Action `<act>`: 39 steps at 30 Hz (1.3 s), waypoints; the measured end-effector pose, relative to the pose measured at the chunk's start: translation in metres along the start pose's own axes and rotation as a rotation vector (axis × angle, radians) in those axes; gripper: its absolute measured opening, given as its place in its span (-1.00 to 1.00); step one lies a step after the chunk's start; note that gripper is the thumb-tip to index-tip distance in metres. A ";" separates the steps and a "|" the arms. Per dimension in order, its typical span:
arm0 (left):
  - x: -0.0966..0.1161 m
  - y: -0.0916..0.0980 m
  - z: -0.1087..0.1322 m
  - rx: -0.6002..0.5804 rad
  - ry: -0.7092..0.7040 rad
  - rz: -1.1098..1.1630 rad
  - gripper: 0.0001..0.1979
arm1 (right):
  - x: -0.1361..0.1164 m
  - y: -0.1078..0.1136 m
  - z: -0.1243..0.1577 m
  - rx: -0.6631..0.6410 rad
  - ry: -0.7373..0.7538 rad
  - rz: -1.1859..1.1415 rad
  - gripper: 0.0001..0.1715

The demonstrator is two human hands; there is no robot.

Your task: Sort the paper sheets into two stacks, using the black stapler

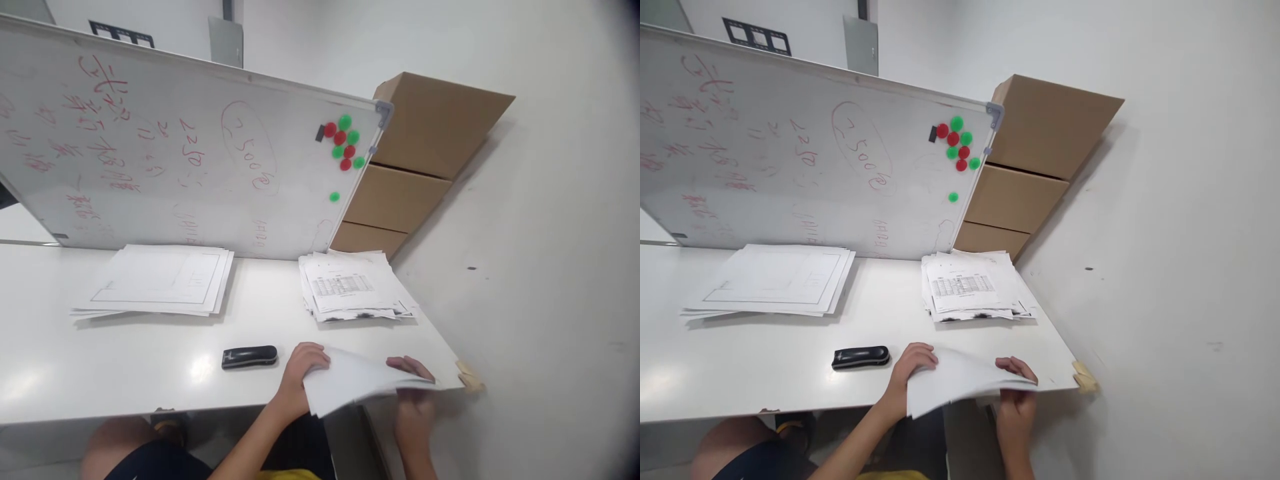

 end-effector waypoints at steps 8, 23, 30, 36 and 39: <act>-0.011 -0.002 0.005 0.148 0.261 0.068 -0.92 | -0.012 -0.016 0.001 0.076 -0.030 -0.159 -0.54; -0.008 0.005 0.012 0.156 0.503 0.111 -0.85 | 0.009 -0.003 -0.004 -0.062 -0.221 0.170 -0.53; 0.034 0.104 0.029 -0.109 0.095 -0.791 -0.60 | 0.018 -0.003 -0.009 -0.465 -0.410 0.201 -0.53; 0.012 0.141 0.036 -0.364 0.120 -1.014 -0.61 | 0.024 -0.038 -0.008 -0.399 -0.535 0.110 -0.50; 0.006 0.137 0.044 -0.334 0.201 -0.955 -0.68 | 0.026 -0.046 -0.005 -0.467 -0.529 0.113 -0.54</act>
Point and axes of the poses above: each hand's wrist, its own z-axis away from the middle knuckle, its own y-axis out of the back of the hand, x = y × z, the point moved 1 cm from there along -z, towards the middle knuckle, and after that the axes turned 4 degrees about -y, right-handed, at the moved point
